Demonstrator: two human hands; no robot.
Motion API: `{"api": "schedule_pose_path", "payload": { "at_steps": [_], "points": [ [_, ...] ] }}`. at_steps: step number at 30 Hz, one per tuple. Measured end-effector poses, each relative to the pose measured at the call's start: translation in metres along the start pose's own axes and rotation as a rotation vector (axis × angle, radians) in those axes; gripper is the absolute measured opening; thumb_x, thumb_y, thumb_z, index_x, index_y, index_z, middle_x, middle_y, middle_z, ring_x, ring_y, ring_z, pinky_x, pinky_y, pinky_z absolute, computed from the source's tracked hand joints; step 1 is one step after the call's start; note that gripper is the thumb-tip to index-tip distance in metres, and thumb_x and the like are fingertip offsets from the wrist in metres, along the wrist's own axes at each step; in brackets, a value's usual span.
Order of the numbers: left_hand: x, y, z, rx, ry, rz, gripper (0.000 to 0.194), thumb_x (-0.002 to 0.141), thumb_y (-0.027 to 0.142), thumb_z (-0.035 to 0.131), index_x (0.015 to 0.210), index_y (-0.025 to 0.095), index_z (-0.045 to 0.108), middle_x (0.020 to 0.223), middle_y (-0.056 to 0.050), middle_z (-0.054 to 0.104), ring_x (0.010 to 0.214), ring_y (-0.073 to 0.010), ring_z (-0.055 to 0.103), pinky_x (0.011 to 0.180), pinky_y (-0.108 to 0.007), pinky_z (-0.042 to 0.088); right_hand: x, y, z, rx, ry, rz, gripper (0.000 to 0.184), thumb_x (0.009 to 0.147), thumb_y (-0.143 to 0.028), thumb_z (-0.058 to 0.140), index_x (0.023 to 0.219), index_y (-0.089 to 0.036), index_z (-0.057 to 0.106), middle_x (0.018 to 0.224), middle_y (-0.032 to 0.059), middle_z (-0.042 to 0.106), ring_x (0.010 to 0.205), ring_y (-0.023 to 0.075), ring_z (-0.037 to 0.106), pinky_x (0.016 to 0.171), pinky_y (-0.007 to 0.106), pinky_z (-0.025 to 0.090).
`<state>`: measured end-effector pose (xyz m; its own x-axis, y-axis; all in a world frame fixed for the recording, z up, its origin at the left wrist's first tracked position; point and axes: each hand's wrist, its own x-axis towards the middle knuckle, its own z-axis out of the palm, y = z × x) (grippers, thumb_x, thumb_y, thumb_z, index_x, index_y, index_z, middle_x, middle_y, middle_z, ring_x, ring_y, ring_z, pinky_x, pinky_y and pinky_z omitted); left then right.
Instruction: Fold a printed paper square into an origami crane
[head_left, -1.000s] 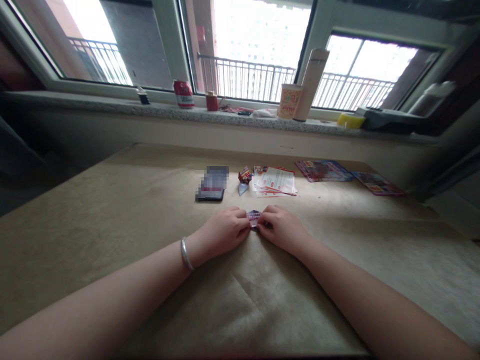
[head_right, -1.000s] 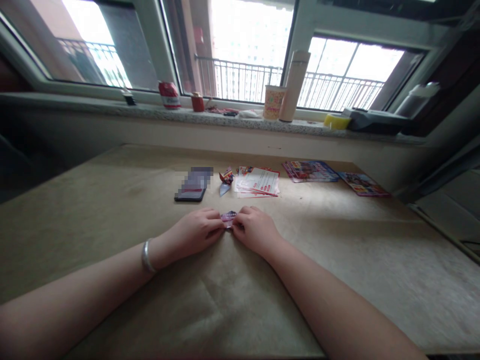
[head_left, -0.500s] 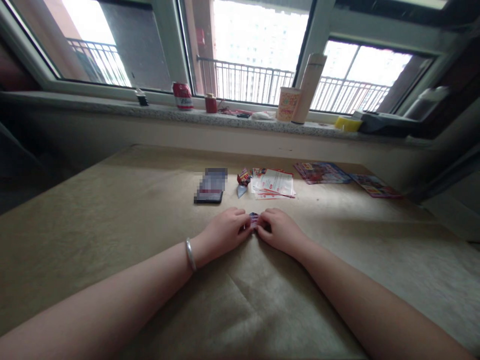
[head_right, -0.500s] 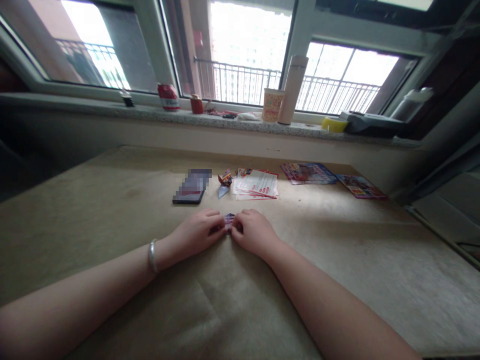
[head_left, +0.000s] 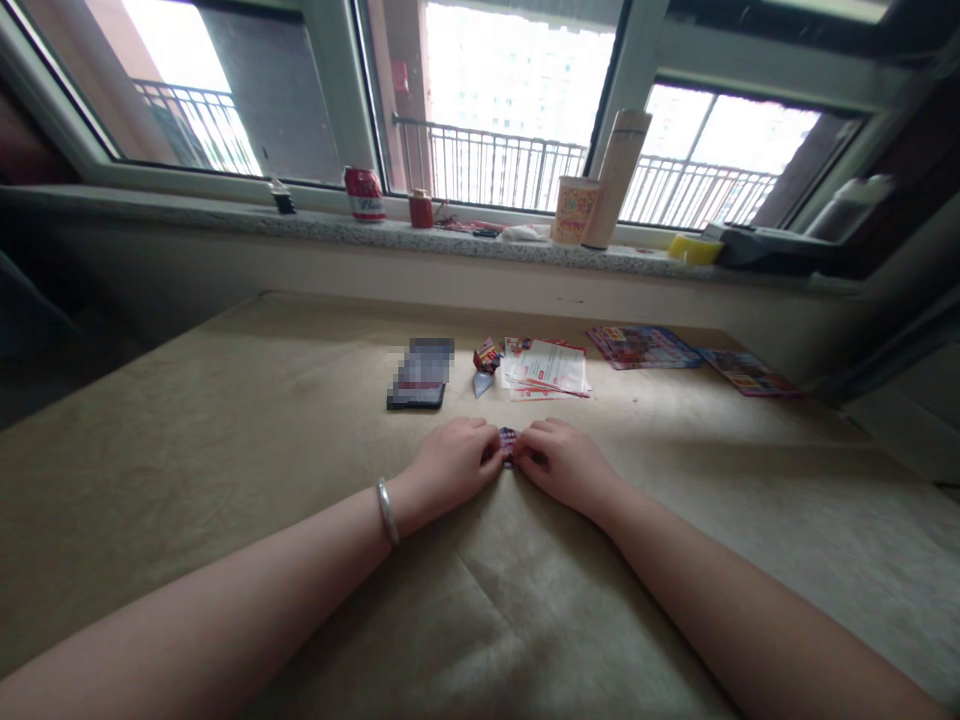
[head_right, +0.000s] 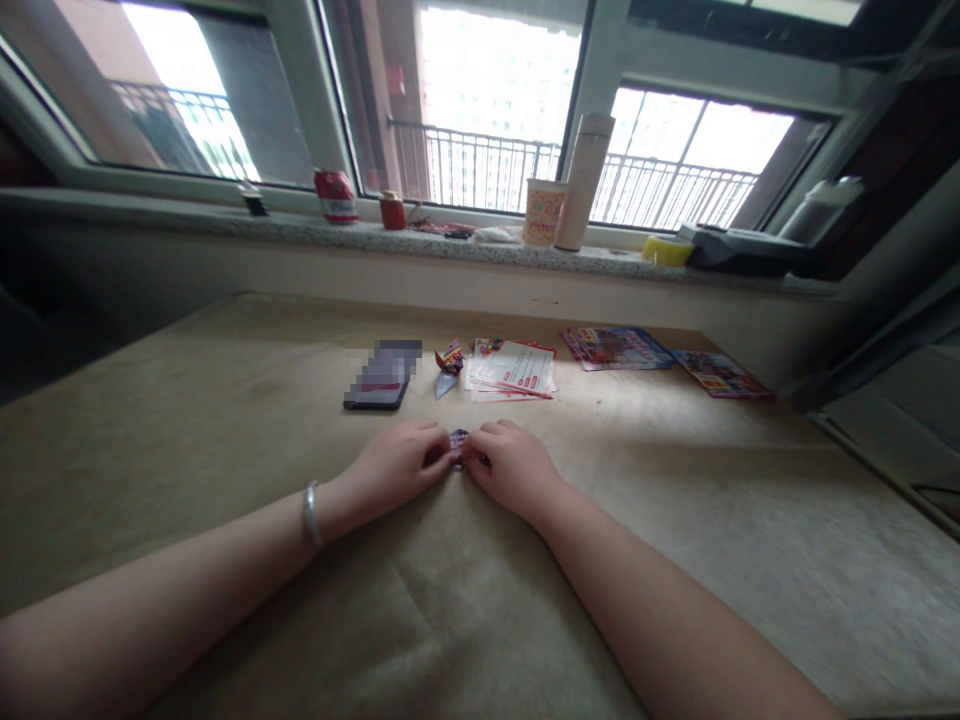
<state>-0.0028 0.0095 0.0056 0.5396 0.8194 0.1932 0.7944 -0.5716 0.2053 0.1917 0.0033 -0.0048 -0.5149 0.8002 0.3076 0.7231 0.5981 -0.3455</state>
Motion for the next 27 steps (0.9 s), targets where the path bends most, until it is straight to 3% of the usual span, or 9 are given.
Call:
{"api": "schedule_pose_path", "payload": {
  "at_steps": [15, 19, 23, 27],
  "points": [
    [0.000, -0.006, 0.002, -0.018, 0.033, 0.017, 0.020, 0.089, 0.032, 0.052, 0.081, 0.018, 0.063, 0.081, -0.003, 0.066, 0.074, -0.0168, 0.058, 0.064, -0.027, 0.039, 0.001, -0.004, 0.001, 0.000, 0.013, 0.061, 0.008, 0.079, -0.018, 0.058, 0.078, -0.019, 0.066, 0.080, 0.0040, 0.064, 0.079, 0.0164, 0.057, 0.072, 0.026, 0.042],
    [-0.003, -0.014, 0.005, -0.046, 0.089, 0.122, 0.015, 0.090, 0.027, 0.052, 0.092, 0.019, 0.065, 0.088, -0.003, 0.067, 0.079, -0.0159, 0.060, 0.067, -0.025, 0.042, 0.001, -0.004, 0.000, -0.010, 0.006, 0.069, 0.010, 0.082, -0.019, 0.056, 0.080, -0.019, 0.066, 0.082, 0.0046, 0.065, 0.079, 0.0166, 0.058, 0.072, 0.027, 0.042],
    [-0.006, -0.023, 0.005, -0.050, 0.093, 0.276, 0.022, 0.094, 0.025, 0.048, 0.103, 0.026, 0.068, 0.090, -0.001, 0.068, 0.080, -0.0147, 0.062, 0.069, -0.024, 0.044, 0.001, -0.001, 0.003, 0.008, 0.010, 0.069, 0.011, 0.083, -0.020, 0.055, 0.082, -0.019, 0.066, 0.083, 0.0043, 0.065, 0.078, 0.0156, 0.058, 0.072, 0.025, 0.042],
    [-0.008, -0.027, 0.005, -0.014, 0.114, 0.325, 0.025, 0.095, 0.025, 0.048, 0.108, 0.029, 0.069, 0.091, -0.002, 0.068, 0.080, -0.0138, 0.062, 0.070, -0.024, 0.045, 0.002, -0.001, 0.004, 0.018, 0.013, 0.082, 0.011, 0.083, -0.019, 0.055, 0.082, -0.019, 0.066, 0.084, 0.0045, 0.064, 0.080, 0.0157, 0.058, 0.073, 0.025, 0.042]
  ]
}}
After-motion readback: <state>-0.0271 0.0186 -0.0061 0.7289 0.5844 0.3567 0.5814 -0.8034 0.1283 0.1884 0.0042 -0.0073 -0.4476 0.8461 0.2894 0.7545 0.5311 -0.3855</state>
